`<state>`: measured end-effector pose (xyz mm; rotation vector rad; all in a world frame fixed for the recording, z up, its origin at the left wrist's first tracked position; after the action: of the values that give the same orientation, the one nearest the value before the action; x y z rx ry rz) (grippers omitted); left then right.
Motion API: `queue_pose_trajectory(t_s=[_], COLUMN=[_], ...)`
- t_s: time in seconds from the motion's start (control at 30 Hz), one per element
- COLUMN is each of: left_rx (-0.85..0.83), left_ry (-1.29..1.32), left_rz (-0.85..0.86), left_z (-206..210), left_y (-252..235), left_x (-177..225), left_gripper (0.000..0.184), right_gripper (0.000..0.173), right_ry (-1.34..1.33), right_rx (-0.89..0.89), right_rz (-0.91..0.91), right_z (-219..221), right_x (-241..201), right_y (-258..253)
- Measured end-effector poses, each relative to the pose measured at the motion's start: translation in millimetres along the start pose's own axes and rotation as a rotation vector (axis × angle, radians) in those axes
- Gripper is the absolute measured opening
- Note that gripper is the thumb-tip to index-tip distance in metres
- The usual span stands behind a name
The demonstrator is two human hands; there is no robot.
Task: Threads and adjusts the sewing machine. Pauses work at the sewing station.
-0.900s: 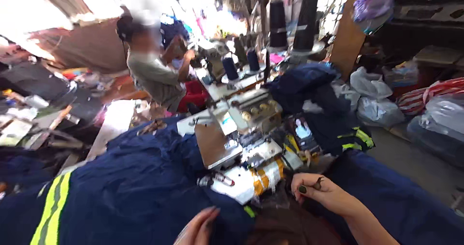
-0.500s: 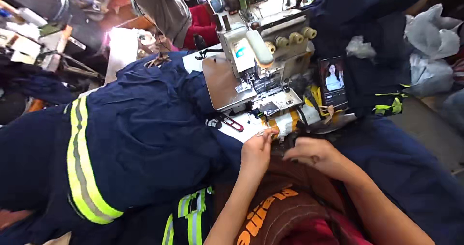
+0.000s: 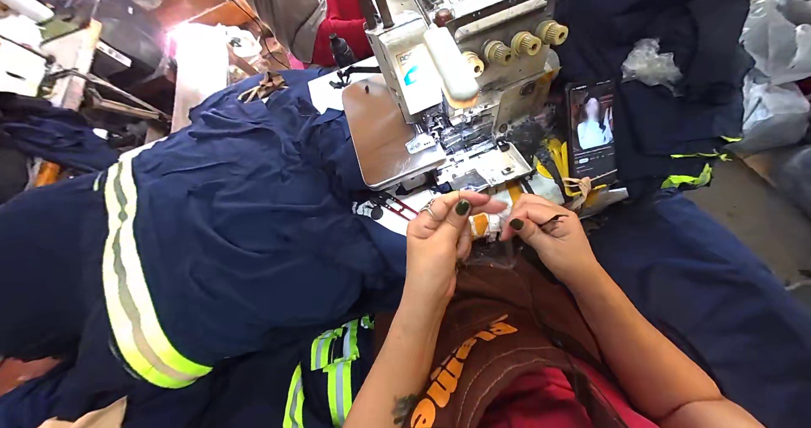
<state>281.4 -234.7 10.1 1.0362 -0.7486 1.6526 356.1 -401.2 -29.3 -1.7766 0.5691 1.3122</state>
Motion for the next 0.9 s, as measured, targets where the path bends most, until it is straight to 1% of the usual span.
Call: queue_pose_trajectory(t_s=[0.03,0.07,0.13,0.17,0.23,0.33,0.4,0.47,0.53,0.67,0.73,0.8,0.9], left_rx=[0.012,0.018,0.034,0.037,0.065,0.107,0.128,0.157,0.19,0.235,0.252,0.27,0.267], left_ry=[-0.105,-0.264,-0.6,-0.707,-0.76,-0.699,-0.685,-0.656,-0.6,-0.514,-0.508,-0.521,-0.443], left_rz=[0.059,0.133,0.298,0.376,0.484,0.544,0.555,0.537,0.501,0.423,0.403,0.381,0.304], left_z=[2.0,3.6,5.8,7.5,10.1,8.7,7.1,5.8,4.7,3.2,3.6,4.3,1.8], left_y=[-5.7,-9.8,-12.1,-11.0,-8.4,-7.8,-7.9,-10.1,-12.1,-15.5,-17.8,-21.2,-27.4], left_x=[-5.8,-12.5,-24.3,-27.8,-33.5,-34.2,-31.0,-28.5,-26.8,-25.4,-24.3,-24.7,-26.2], left_gripper=[0.024,0.025,0.025,0.023,0.022,0.024,0.024,0.025,0.024,0.019,0.013,0.007,0.008], right_gripper=[0.022,0.016,0.01,0.009,0.011,0.014,0.011,0.007,0.007,0.016,0.021,0.029,0.035], right_ry=[-0.031,-0.054,-0.066,-0.07,-0.071,-0.027,0.025,0.085,0.163,0.255,0.272,0.298,0.33], right_rx=[-0.018,-0.023,0.015,0.057,0.161,0.283,0.304,0.279,0.259,0.243,0.241,0.251,0.261], right_rz=[-0.019,-0.033,-0.035,-0.022,0.02,0.017,-0.042,-0.107,-0.14,-0.144,-0.136,-0.121,-0.068], right_z=[1.8,3.5,5.0,4.4,2.6,4.8,11.4,19.7,26.5,30.2,30.3,30.8,31.6], right_x=[-5.5,-11.2,-20.3,-22.3,-21.5,-15.9,-12.4,-10.9,-10.0,-5.6,-5.6,-6.6,-4.7], right_y=[-0.3,-1.3,-5.7,-8.6,-15.0,-26.3,-33.7,-39.2,-42.8,-51.5,-55.6,-60.4,-70.1])
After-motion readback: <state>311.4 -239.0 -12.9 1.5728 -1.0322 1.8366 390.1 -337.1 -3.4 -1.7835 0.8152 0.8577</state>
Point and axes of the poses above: each hand's wrist, its own y-axis away from the middle knuckle, its own z-axis out of the palm, x = y × z, the point moved 2 cm from there along -y, towards the middle knuckle, and after that the axes turned 2 degrees about -z, right-handed, at the moved point
